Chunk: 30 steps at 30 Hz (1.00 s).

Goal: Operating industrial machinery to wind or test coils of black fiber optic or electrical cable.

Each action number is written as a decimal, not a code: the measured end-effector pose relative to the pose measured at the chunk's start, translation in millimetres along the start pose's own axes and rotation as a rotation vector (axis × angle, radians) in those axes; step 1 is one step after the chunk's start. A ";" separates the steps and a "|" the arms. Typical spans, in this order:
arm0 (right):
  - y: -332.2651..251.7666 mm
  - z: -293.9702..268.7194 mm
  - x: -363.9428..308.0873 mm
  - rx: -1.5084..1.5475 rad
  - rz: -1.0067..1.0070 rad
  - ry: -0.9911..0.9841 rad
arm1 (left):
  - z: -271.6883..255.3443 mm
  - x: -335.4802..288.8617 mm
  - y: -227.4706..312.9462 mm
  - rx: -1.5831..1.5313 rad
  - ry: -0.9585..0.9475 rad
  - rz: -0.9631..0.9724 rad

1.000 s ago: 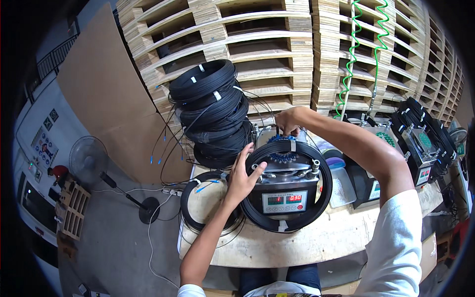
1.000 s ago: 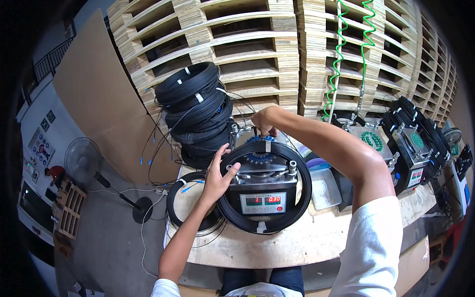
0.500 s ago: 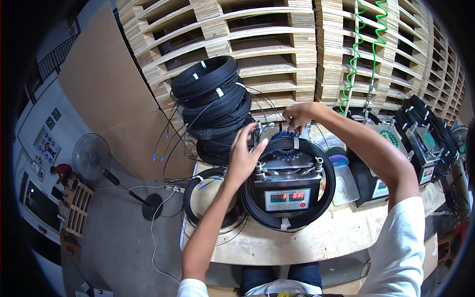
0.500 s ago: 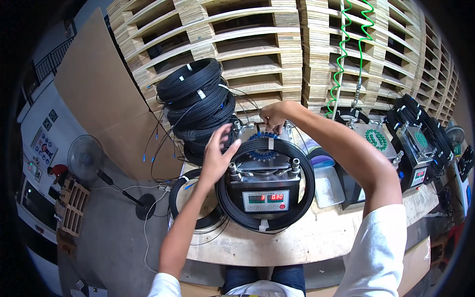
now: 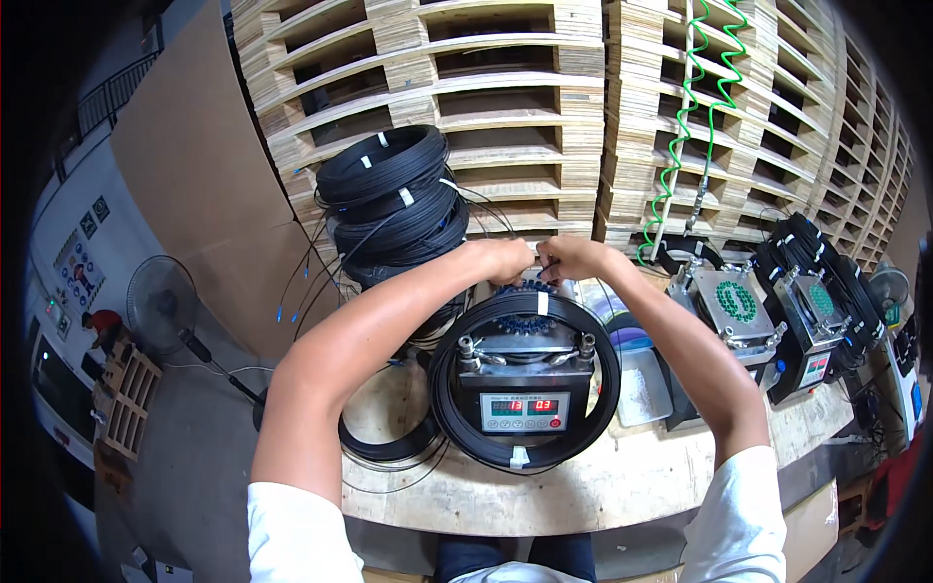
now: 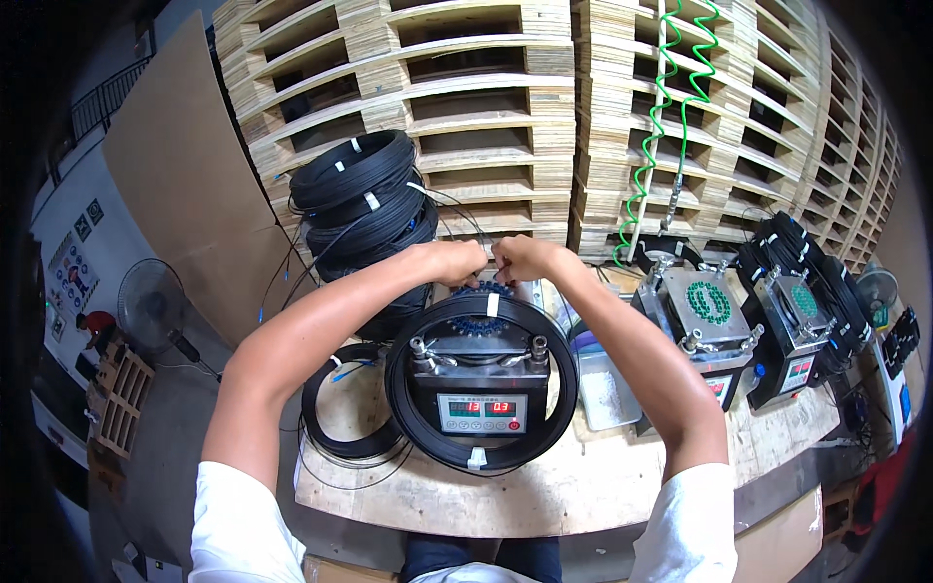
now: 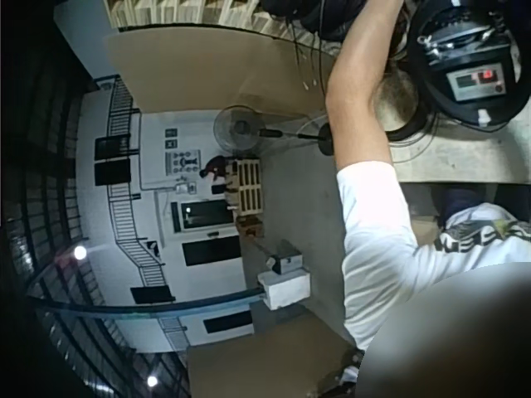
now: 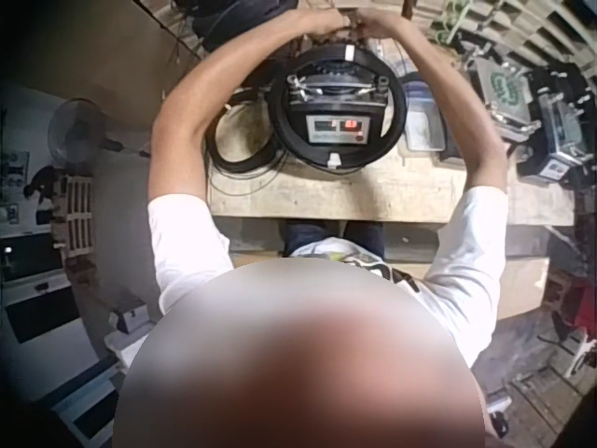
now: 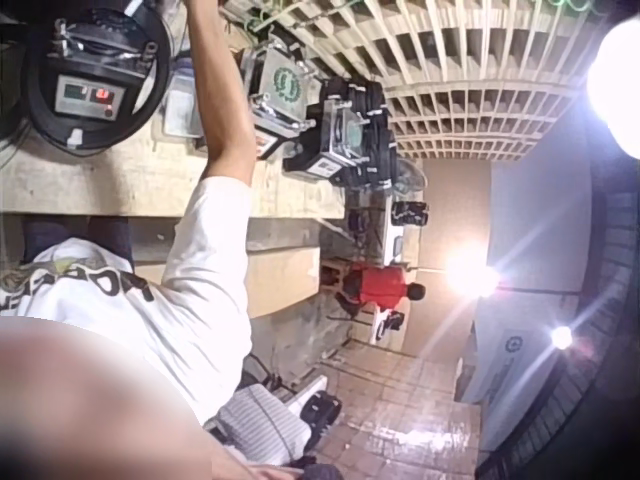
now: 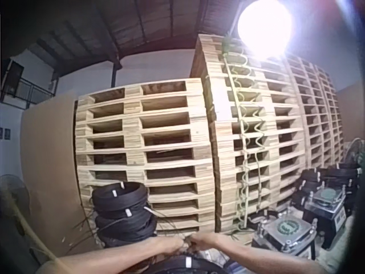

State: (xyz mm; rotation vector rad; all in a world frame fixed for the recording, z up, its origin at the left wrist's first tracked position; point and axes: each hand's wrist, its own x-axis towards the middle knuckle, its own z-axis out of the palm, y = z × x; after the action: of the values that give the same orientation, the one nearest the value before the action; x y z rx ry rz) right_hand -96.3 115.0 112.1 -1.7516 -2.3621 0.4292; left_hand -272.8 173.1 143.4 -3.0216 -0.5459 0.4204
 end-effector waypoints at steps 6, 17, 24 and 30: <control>-13.6 3.2 6.4 -0.073 0.018 0.008 | -6.1 7.7 -29.4 -0.177 -0.055 0.014; -0.9 13.3 -40.0 0.393 0.012 0.546 | 52.9 -71.8 -65.6 -0.963 0.701 -0.130; -77.3 2.6 -53.2 0.340 -0.109 0.436 | 44.8 -91.6 -23.9 -1.058 0.879 -0.081; -105.3 24.7 -47.3 0.215 -0.177 0.663 | 54.4 -80.9 5.0 -0.775 0.912 0.079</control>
State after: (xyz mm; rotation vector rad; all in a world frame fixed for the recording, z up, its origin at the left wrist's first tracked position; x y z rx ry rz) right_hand -185.2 38.4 125.0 -1.3063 -1.8868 0.0501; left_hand -358.8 139.8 111.4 -3.3526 -0.5717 -1.4130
